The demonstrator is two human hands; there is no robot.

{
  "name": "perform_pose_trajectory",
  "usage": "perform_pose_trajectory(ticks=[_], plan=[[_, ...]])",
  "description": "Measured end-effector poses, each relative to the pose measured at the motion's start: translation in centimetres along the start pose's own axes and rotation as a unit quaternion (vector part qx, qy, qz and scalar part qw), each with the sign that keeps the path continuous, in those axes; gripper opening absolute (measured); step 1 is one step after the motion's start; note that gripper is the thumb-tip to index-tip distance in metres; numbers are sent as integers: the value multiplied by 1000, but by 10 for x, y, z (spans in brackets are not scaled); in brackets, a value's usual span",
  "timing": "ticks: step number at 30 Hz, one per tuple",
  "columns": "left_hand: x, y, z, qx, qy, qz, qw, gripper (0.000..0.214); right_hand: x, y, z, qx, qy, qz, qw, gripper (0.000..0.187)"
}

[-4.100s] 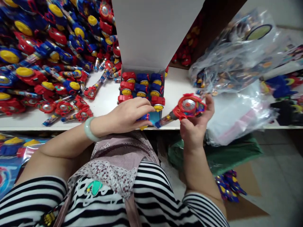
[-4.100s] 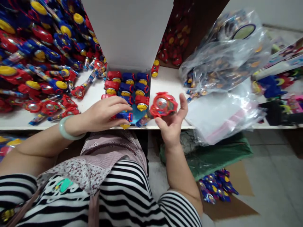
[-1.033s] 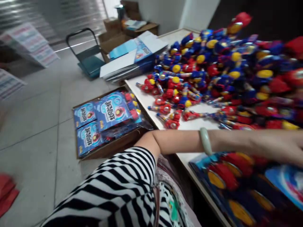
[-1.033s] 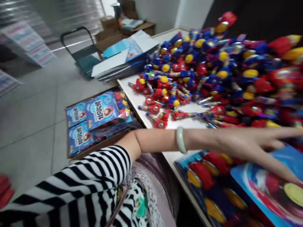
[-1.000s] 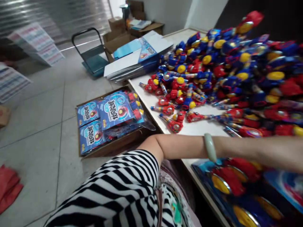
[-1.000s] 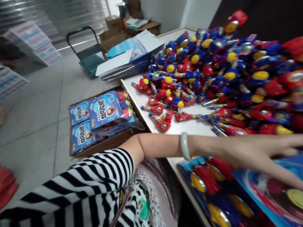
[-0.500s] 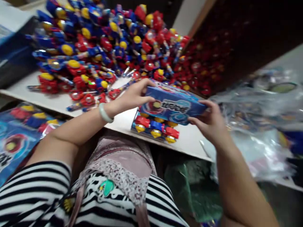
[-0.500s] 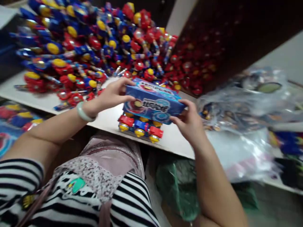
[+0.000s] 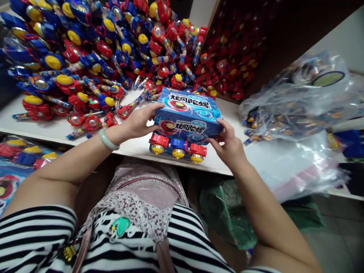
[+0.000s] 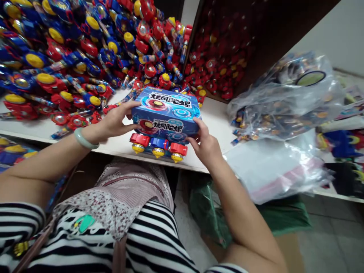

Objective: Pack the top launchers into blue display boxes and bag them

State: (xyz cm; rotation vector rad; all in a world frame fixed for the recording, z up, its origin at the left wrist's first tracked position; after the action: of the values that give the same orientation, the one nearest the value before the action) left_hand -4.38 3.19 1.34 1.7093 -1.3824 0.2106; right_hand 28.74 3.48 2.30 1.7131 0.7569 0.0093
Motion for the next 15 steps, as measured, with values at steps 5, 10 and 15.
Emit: perform_pose_trajectory(ticks=[5,10,15], plan=[[-7,-1,11,-31,-83,-108,990,67,6,-11,10,-32,51,20,998,72],[-17,-3,13,-16,-76,-162,984,67,10,-20,13,79,75,103,989,63],[-18,-18,32,6,-122,-210,970,50,22,-48,26,122,105,127,979,51]])
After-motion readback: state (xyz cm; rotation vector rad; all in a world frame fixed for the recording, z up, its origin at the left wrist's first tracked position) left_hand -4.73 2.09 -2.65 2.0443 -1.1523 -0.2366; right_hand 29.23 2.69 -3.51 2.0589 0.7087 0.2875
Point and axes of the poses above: each hand's wrist, its own z-axis away from the middle knuckle, its own y-axis out of the back of the hand, x = y × z, the point moved 4 cm from there along -z, towards the middle knuckle, and after that the axes turned 11 degrees about z, right-handed, at the moved point
